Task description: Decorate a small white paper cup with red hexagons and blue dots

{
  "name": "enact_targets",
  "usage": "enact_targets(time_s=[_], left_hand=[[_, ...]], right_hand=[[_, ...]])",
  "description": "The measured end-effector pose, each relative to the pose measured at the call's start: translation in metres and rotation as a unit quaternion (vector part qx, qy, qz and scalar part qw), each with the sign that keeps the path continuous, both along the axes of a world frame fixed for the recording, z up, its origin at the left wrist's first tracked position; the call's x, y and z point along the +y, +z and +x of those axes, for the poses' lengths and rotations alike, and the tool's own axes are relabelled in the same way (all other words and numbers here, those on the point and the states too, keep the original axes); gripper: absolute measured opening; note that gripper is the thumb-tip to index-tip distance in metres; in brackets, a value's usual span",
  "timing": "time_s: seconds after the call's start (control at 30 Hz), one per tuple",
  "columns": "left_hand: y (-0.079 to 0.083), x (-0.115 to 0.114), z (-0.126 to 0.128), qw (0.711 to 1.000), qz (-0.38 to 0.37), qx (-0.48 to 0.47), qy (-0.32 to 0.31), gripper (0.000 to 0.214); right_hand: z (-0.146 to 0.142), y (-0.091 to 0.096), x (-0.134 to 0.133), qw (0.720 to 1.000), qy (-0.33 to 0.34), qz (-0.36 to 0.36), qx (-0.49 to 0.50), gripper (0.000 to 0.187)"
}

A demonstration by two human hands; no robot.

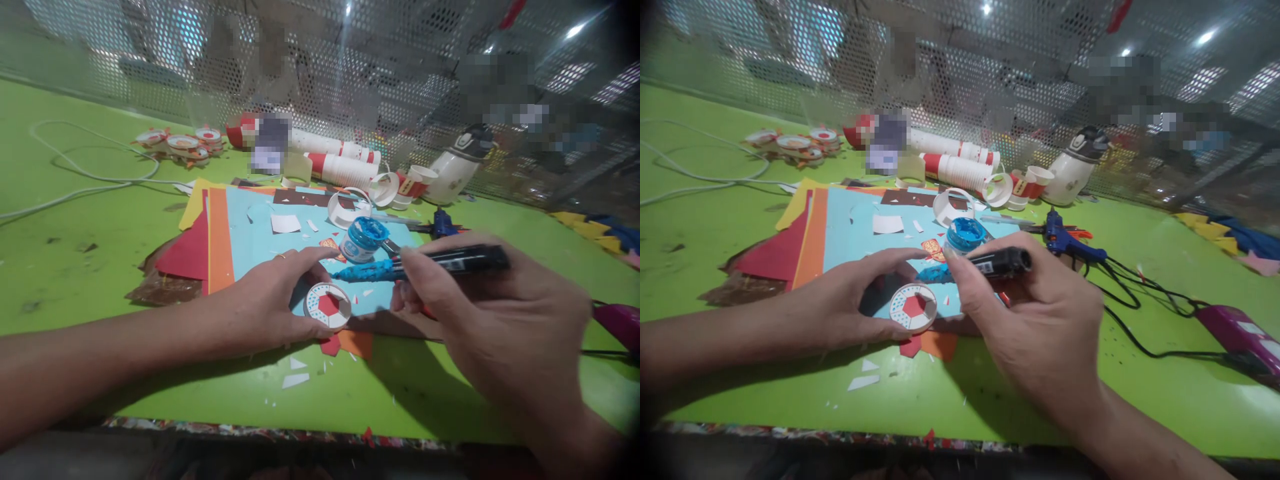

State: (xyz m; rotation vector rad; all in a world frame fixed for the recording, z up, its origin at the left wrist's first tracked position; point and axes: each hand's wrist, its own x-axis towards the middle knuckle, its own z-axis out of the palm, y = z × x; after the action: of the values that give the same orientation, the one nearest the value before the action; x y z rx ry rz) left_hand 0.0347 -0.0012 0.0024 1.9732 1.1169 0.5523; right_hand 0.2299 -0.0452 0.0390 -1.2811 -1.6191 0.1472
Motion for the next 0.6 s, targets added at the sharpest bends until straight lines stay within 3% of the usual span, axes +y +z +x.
enact_targets(time_s=[0.4,0.6], left_hand=[[0.0005,0.0014,-0.0007,1.0,0.008,-0.01,-0.021,0.083],[0.0,0.0023,-0.0002,0.999,0.024,0.0,-0.021,0.083]], right_hand=[[0.0009,-0.004,0.0039,0.998,0.03,0.024,-0.049,0.012],[0.0005,-0.006,0.0065,0.998,0.047,-0.004,-0.042,0.005]])
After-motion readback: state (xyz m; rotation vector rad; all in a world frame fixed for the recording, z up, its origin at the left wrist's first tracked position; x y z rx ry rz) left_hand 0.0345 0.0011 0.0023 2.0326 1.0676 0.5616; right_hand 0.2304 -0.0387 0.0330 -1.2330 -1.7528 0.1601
